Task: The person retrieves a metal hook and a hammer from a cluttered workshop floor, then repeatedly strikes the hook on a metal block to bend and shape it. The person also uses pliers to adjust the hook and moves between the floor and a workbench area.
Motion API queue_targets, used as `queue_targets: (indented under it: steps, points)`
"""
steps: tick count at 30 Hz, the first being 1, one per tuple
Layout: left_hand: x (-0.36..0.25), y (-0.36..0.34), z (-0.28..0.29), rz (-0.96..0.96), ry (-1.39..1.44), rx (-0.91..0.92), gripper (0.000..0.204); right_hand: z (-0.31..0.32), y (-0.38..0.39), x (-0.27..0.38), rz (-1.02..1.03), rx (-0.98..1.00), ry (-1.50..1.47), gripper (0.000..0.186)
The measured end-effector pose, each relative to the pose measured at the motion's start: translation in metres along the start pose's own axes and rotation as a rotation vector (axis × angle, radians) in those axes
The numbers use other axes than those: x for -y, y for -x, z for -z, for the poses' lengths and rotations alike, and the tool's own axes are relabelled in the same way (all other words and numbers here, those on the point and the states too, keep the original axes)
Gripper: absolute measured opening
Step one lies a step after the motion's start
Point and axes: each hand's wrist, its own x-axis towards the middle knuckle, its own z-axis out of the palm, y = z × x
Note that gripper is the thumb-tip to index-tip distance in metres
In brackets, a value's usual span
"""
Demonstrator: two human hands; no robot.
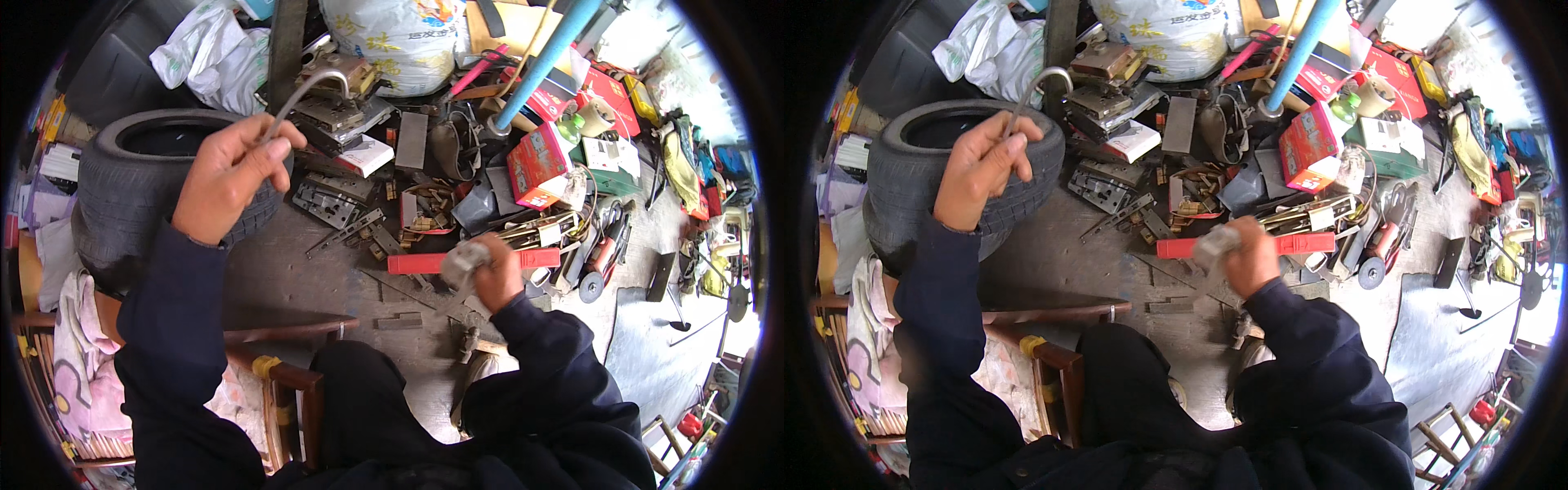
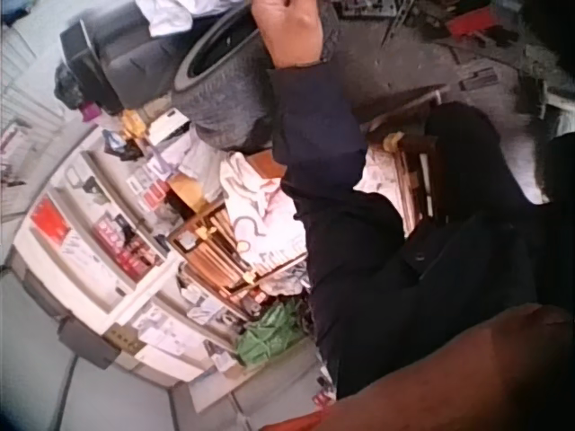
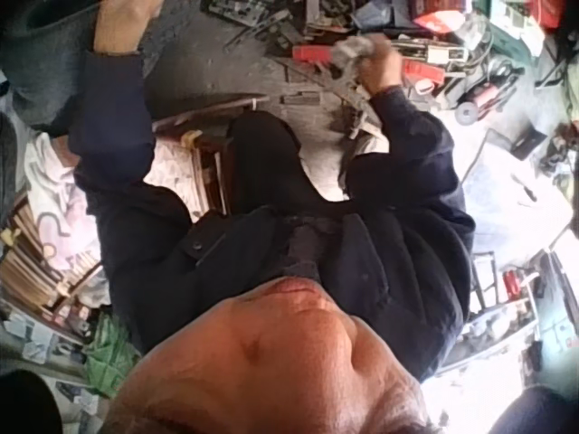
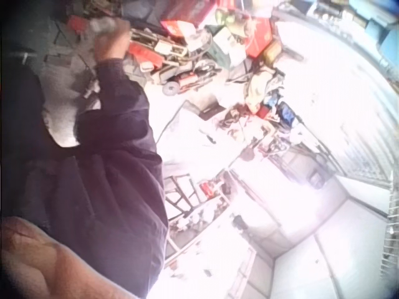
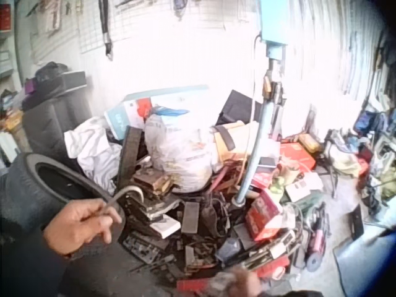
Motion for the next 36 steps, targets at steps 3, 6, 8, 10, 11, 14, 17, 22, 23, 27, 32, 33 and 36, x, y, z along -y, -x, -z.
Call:
queue_targets:
  steps: [3,6,8,10,11,14,17,22,23,27,32,33,36]
  points:
    - [0.006,-0.002,0.011,-0.048,-0.046,-0.1,0.025,0.027,-0.026,-0.031,0.0,-0.033,0.209,0.028]
    - [0.013,-0.008,0.016,-0.14,-0.065,-0.125,0.03,0.043,-0.054,-0.062,0.039,-0.024,0.402,0.039]
    - [0.016,-0.01,0.018,-0.168,-0.078,-0.144,0.031,0.044,-0.068,-0.084,0.054,-0.009,0.52,0.045]
    - [0.018,-0.01,0.018,-0.187,-0.084,-0.163,0.031,0.045,-0.074,-0.103,0.02,0.036,0.605,0.05]
    - [0.018,-0.01,0.018,-0.189,-0.069,-0.169,0.029,0.044,-0.077,-0.111,0.016,0.051,0.691,0.046]
    - [0.018,-0.008,0.019,-0.175,-0.052,-0.159,0.024,0.047,-0.077,-0.125,0.044,0.135,0.806,0.031]
    - [0.02,-0.009,0.019,-0.214,-0.087,-0.166,0.023,0.048,-0.077,-0.126,0.035,0.138,0.935,0.019]
    - [0.028,-0.015,0.015,-0.303,-0.112,-0.207,0.021,0.04,-0.08,-0.126,-0.116,0.12,1.009,0.009]
    - [0.029,-0.015,0.015,-0.29,-0.128,-0.213,0.022,0.039,-0.08,-0.127,-0.163,0.137,1.016,0.009]
    - [0.031,-0.015,0.015,-0.267,-0.166,-0.224,0.023,0.038,-0.084,-0.129,-0.161,0.176,1.004,0.016]
    - [0.033,-0.016,0.012,-0.302,-0.117,-0.21,0.023,0.039,-0.079,-0.114,-0.214,0.211,0.777,0.037]
    - [0.034,-0.017,0.011,-0.307,-0.123,-0.203,0.023,0.04,-0.077,-0.11,-0.169,0.231,0.789,0.038]
    - [0.037,-0.018,0.011,-0.314,-0.17,-0.213,0.023,0.044,-0.076,-0.104,-0.164,0.298,0.82,0.036]
